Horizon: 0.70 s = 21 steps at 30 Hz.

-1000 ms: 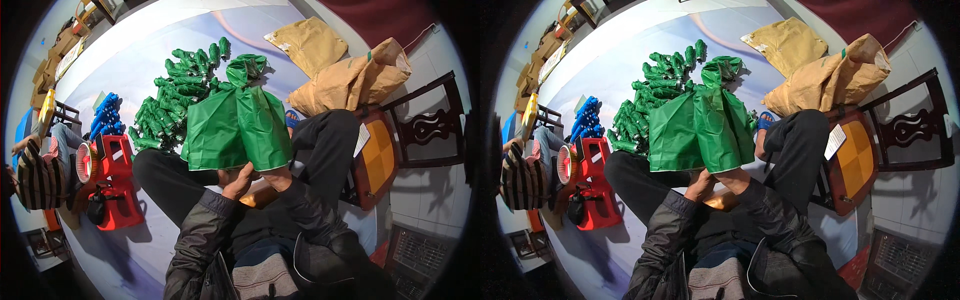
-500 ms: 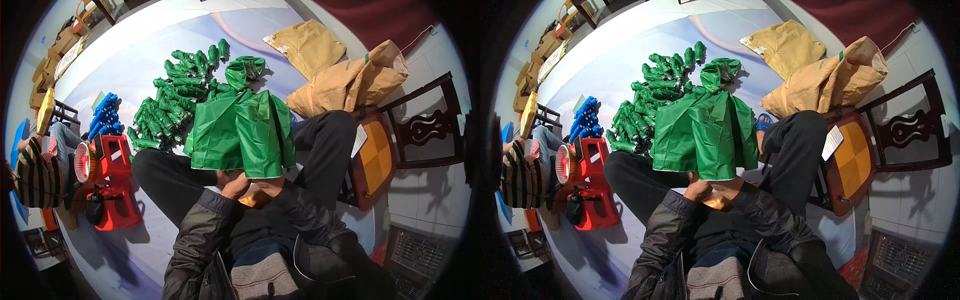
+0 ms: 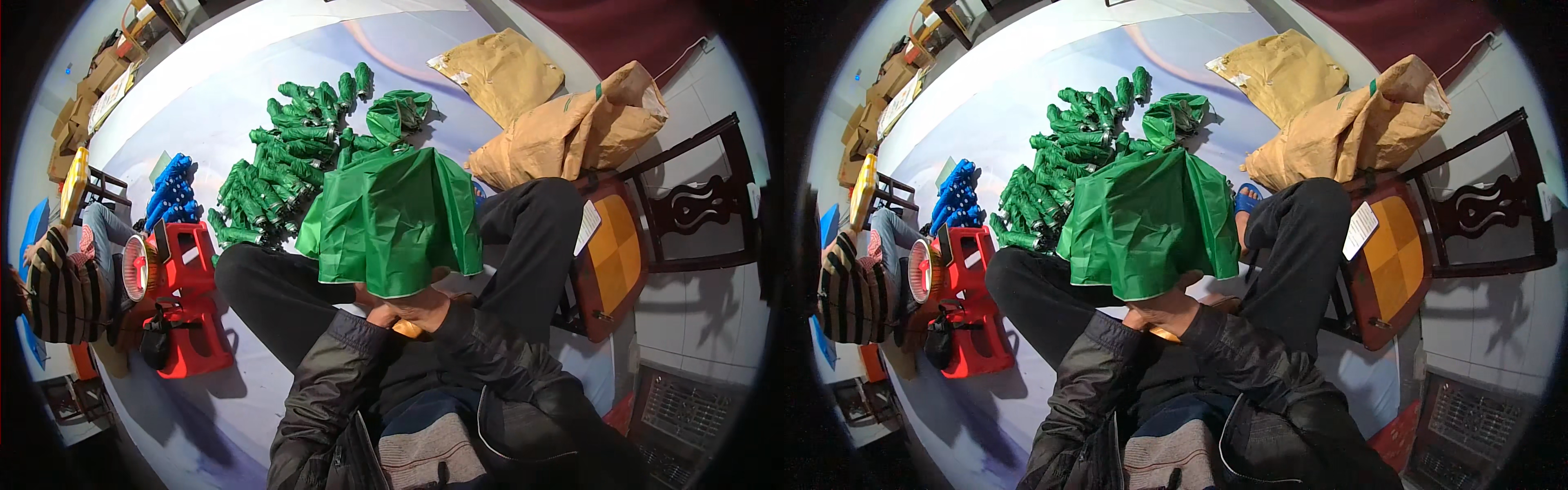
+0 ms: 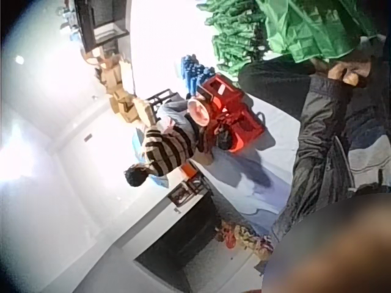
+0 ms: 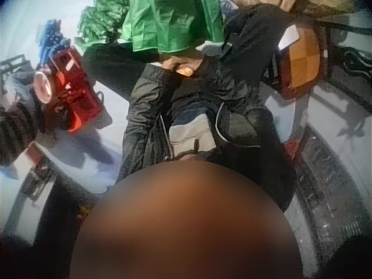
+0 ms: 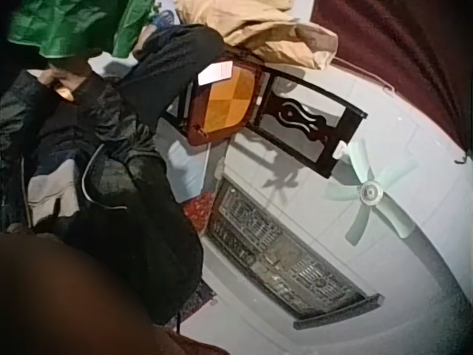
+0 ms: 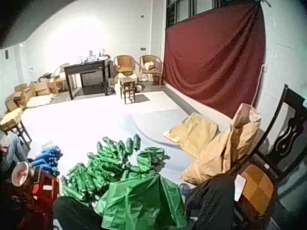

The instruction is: Folding and organizing green fabric items, possibly umbrella covers, on a production floor.

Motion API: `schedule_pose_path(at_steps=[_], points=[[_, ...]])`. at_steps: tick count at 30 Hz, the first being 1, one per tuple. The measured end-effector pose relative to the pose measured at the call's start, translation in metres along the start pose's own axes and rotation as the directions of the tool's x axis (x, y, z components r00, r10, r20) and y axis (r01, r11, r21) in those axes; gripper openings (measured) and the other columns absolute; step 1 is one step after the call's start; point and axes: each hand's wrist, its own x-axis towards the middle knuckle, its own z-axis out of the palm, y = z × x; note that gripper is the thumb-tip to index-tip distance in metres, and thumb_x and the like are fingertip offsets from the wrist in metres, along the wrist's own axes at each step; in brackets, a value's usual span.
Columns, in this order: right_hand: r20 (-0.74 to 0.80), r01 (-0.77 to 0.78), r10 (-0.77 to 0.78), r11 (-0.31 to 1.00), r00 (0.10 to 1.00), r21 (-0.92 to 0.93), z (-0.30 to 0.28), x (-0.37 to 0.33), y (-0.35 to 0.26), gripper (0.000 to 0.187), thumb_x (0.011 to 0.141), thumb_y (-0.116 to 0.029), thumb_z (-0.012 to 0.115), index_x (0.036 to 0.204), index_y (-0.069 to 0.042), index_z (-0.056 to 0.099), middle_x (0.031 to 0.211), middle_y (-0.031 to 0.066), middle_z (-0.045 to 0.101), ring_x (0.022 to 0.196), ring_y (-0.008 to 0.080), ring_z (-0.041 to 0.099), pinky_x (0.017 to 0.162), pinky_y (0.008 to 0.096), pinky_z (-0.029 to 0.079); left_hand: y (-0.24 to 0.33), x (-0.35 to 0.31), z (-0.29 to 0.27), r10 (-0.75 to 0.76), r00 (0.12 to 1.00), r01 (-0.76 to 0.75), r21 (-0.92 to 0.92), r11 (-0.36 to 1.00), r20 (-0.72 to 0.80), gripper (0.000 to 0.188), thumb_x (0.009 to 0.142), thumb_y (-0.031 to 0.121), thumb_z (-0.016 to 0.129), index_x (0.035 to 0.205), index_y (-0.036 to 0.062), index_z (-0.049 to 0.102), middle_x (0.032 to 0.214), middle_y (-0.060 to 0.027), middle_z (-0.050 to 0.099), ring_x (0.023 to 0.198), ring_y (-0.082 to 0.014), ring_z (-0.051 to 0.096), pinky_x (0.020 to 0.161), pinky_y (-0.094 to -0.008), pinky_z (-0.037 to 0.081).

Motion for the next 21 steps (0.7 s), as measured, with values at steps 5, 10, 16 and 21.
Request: schedule_pose_path(at_steps=[5, 10, 16, 21], points=[[-0.079, 0.186, -0.241, 0.887, 0.967, -0.423, 0.002, 0.017, -0.031, 0.037, 0.091, -0.015, 0.053, 0.128, -0.005, 0.054, 0.123, 0.0139, 0.057, 0.113, 0.0290, 0.055, 0.101, 0.0389, 0.041, 0.040, 0.001, 0.038, 0.155, 0.988, -0.131, 0.519, 0.845, -0.003, 0.078, 0.084, 0.039, 0.070, 0.146, 0.0021, 0.037, 0.145, -0.0149, 0.044, 0.134, -0.0234, 0.043, 0.113, -0.0375, 0.032], [-0.319, 0.021, -0.166, 0.911, 0.933, -0.412, 0.002, 0.057, -0.062, 0.048, 0.089, -0.020, 0.052, 0.132, 0.001, 0.047, 0.126, 0.0189, 0.054, 0.121, 0.0329, 0.050, 0.104, 0.0456, 0.038, 0.071, 0.032, 0.088, 0.276, 0.958, -0.198, 0.876, 0.439, 0.079, 0.081, 0.081, 0.033, 0.075, 0.145, 0.0014, 0.038, 0.143, -0.0154, 0.047, 0.133, -0.0232, 0.044, 0.113, -0.0399, 0.032], [-0.229, -0.113, 0.002, 0.874, 0.974, -0.472, -0.041, 0.082, -0.135, 0.040, 0.083, -0.002, 0.050, 0.122, 0.004, 0.055, 0.107, 0.0235, 0.060, 0.094, 0.0401, 0.059, 0.093, 0.0460, 0.044, 0.083, 0.015, 0.101, 0.404, 0.914, -0.135, 0.961, 0.243, 0.026, 0.078, 0.080, 0.028, 0.078, 0.143, 0.0029, 0.040, 0.135, -0.0157, 0.055, 0.127, -0.0242, 0.050, 0.108, -0.0403, 0.038], [-0.206, 0.135, -0.137, 0.991, 0.969, -0.026, -0.034, 0.077, -0.126, 0.047, 0.081, 0.004, 0.055, 0.128, 0.007, 0.053, 0.118, 0.0241, 0.062, 0.109, 0.0382, 0.062, 0.094, 0.0429, 0.049, 0.068, 0.021, 0.095, -0.244, 0.959, 0.192, -0.302, 0.934, -0.146, 0.031, 0.093, 0.036, 0.066, 0.106, 0.0102, 0.054, 0.065, 0.0001, 0.049, 0.045, -0.0120, 0.039, 0.042, -0.0274, 0.032]])
